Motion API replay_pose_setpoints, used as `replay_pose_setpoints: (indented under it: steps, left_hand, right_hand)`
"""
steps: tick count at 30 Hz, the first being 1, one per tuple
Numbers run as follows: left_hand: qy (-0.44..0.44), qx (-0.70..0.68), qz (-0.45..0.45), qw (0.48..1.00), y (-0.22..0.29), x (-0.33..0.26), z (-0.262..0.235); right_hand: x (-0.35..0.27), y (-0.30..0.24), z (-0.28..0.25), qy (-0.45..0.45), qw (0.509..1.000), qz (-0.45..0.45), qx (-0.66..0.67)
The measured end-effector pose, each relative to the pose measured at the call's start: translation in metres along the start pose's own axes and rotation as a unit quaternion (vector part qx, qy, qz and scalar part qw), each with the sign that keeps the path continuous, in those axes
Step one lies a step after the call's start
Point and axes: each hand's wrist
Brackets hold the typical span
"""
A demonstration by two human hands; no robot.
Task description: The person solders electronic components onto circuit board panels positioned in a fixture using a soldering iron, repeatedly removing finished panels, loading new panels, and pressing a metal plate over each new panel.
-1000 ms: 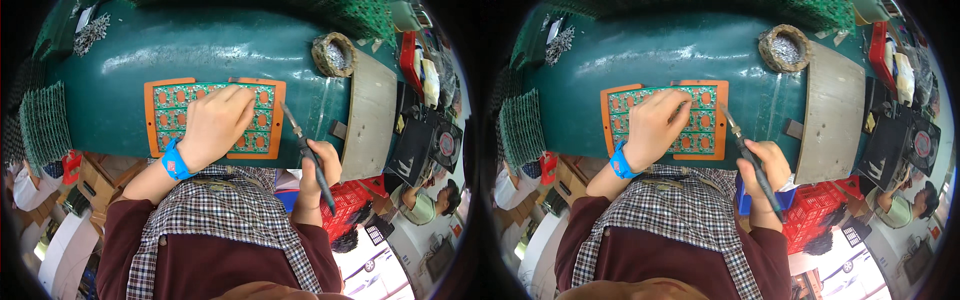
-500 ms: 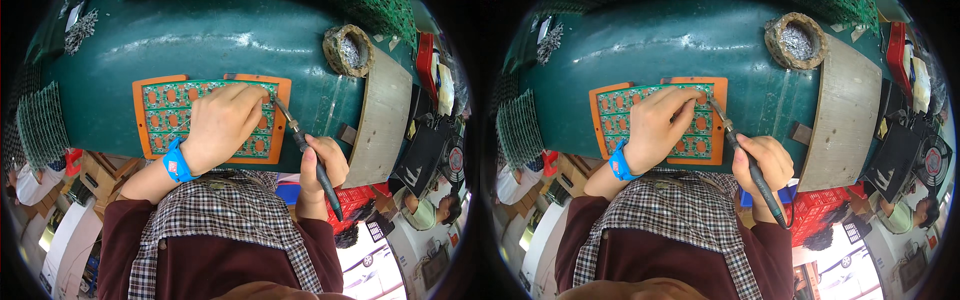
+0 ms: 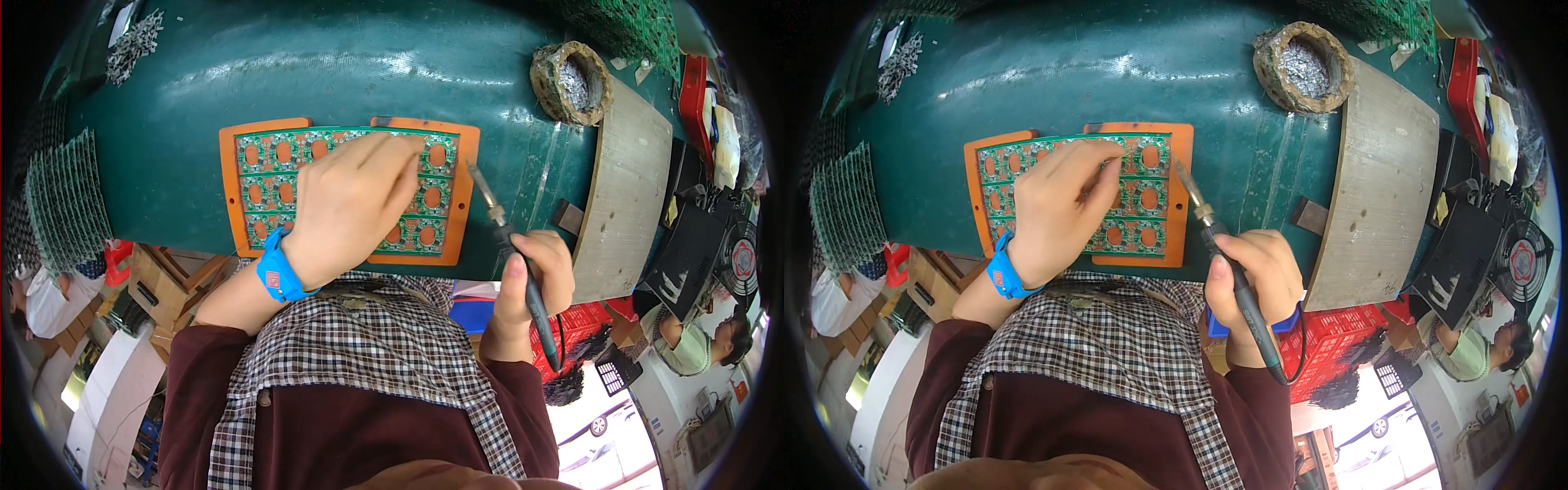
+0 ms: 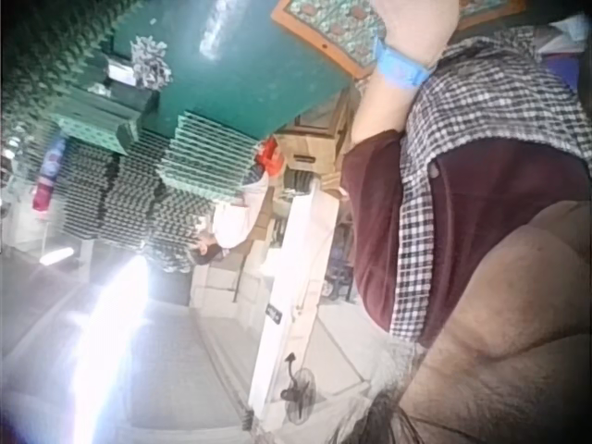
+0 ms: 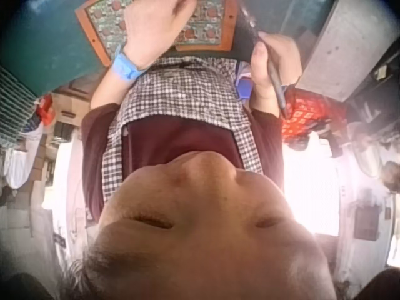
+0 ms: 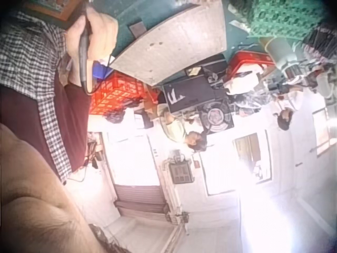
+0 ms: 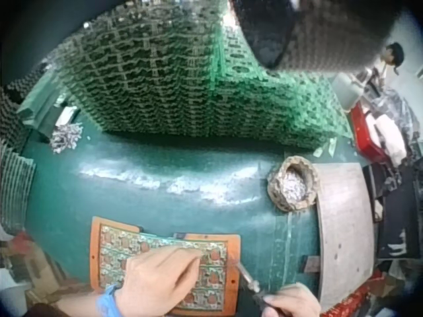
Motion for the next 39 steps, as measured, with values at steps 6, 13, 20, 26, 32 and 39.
replay_pose_setpoints:
  steps: [6,13,20,26,32,39]
  left_hand:
    - [-0.02,-0.021,0.007,1.0,-0.002,-0.012,-0.004]
    - [-0.016,-0.025,0.01,1.0,-0.003,-0.011,-0.005]
    - [-0.029,-0.014,0.025,0.999,0.0,0.0,0.005]
    - [-0.028,-0.001,0.033,0.999,-0.001,0.001,0.011]
    - [-0.048,0.022,0.045,0.998,-0.002,0.001,0.01]
    - [-0.055,0.007,0.009,0.998,0.005,-0.019,0.001]
  right_hand:
    - [0.0,-0.003,0.004,-0.037,0.999,0.017,0.015]
    - [0.002,-0.003,0.011,-0.06,0.998,-0.004,-0.023]
    - [0.005,-0.004,0.002,-0.01,1.0,-0.008,-0.027]
    - [0.009,-0.001,0.005,-0.039,0.999,0.006,-0.031]
    - [0.008,-0.004,0.008,-0.055,0.997,0.011,-0.044]
    - [-0.008,-0.008,-0.004,-0.029,0.996,-0.041,-0.071]
Point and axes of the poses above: each hand's wrist, its own x-axis towards the middle knuckle, its own z-axis out of the palm, y = z × x, and after that the axes turned 1 degree about -y, right-handed
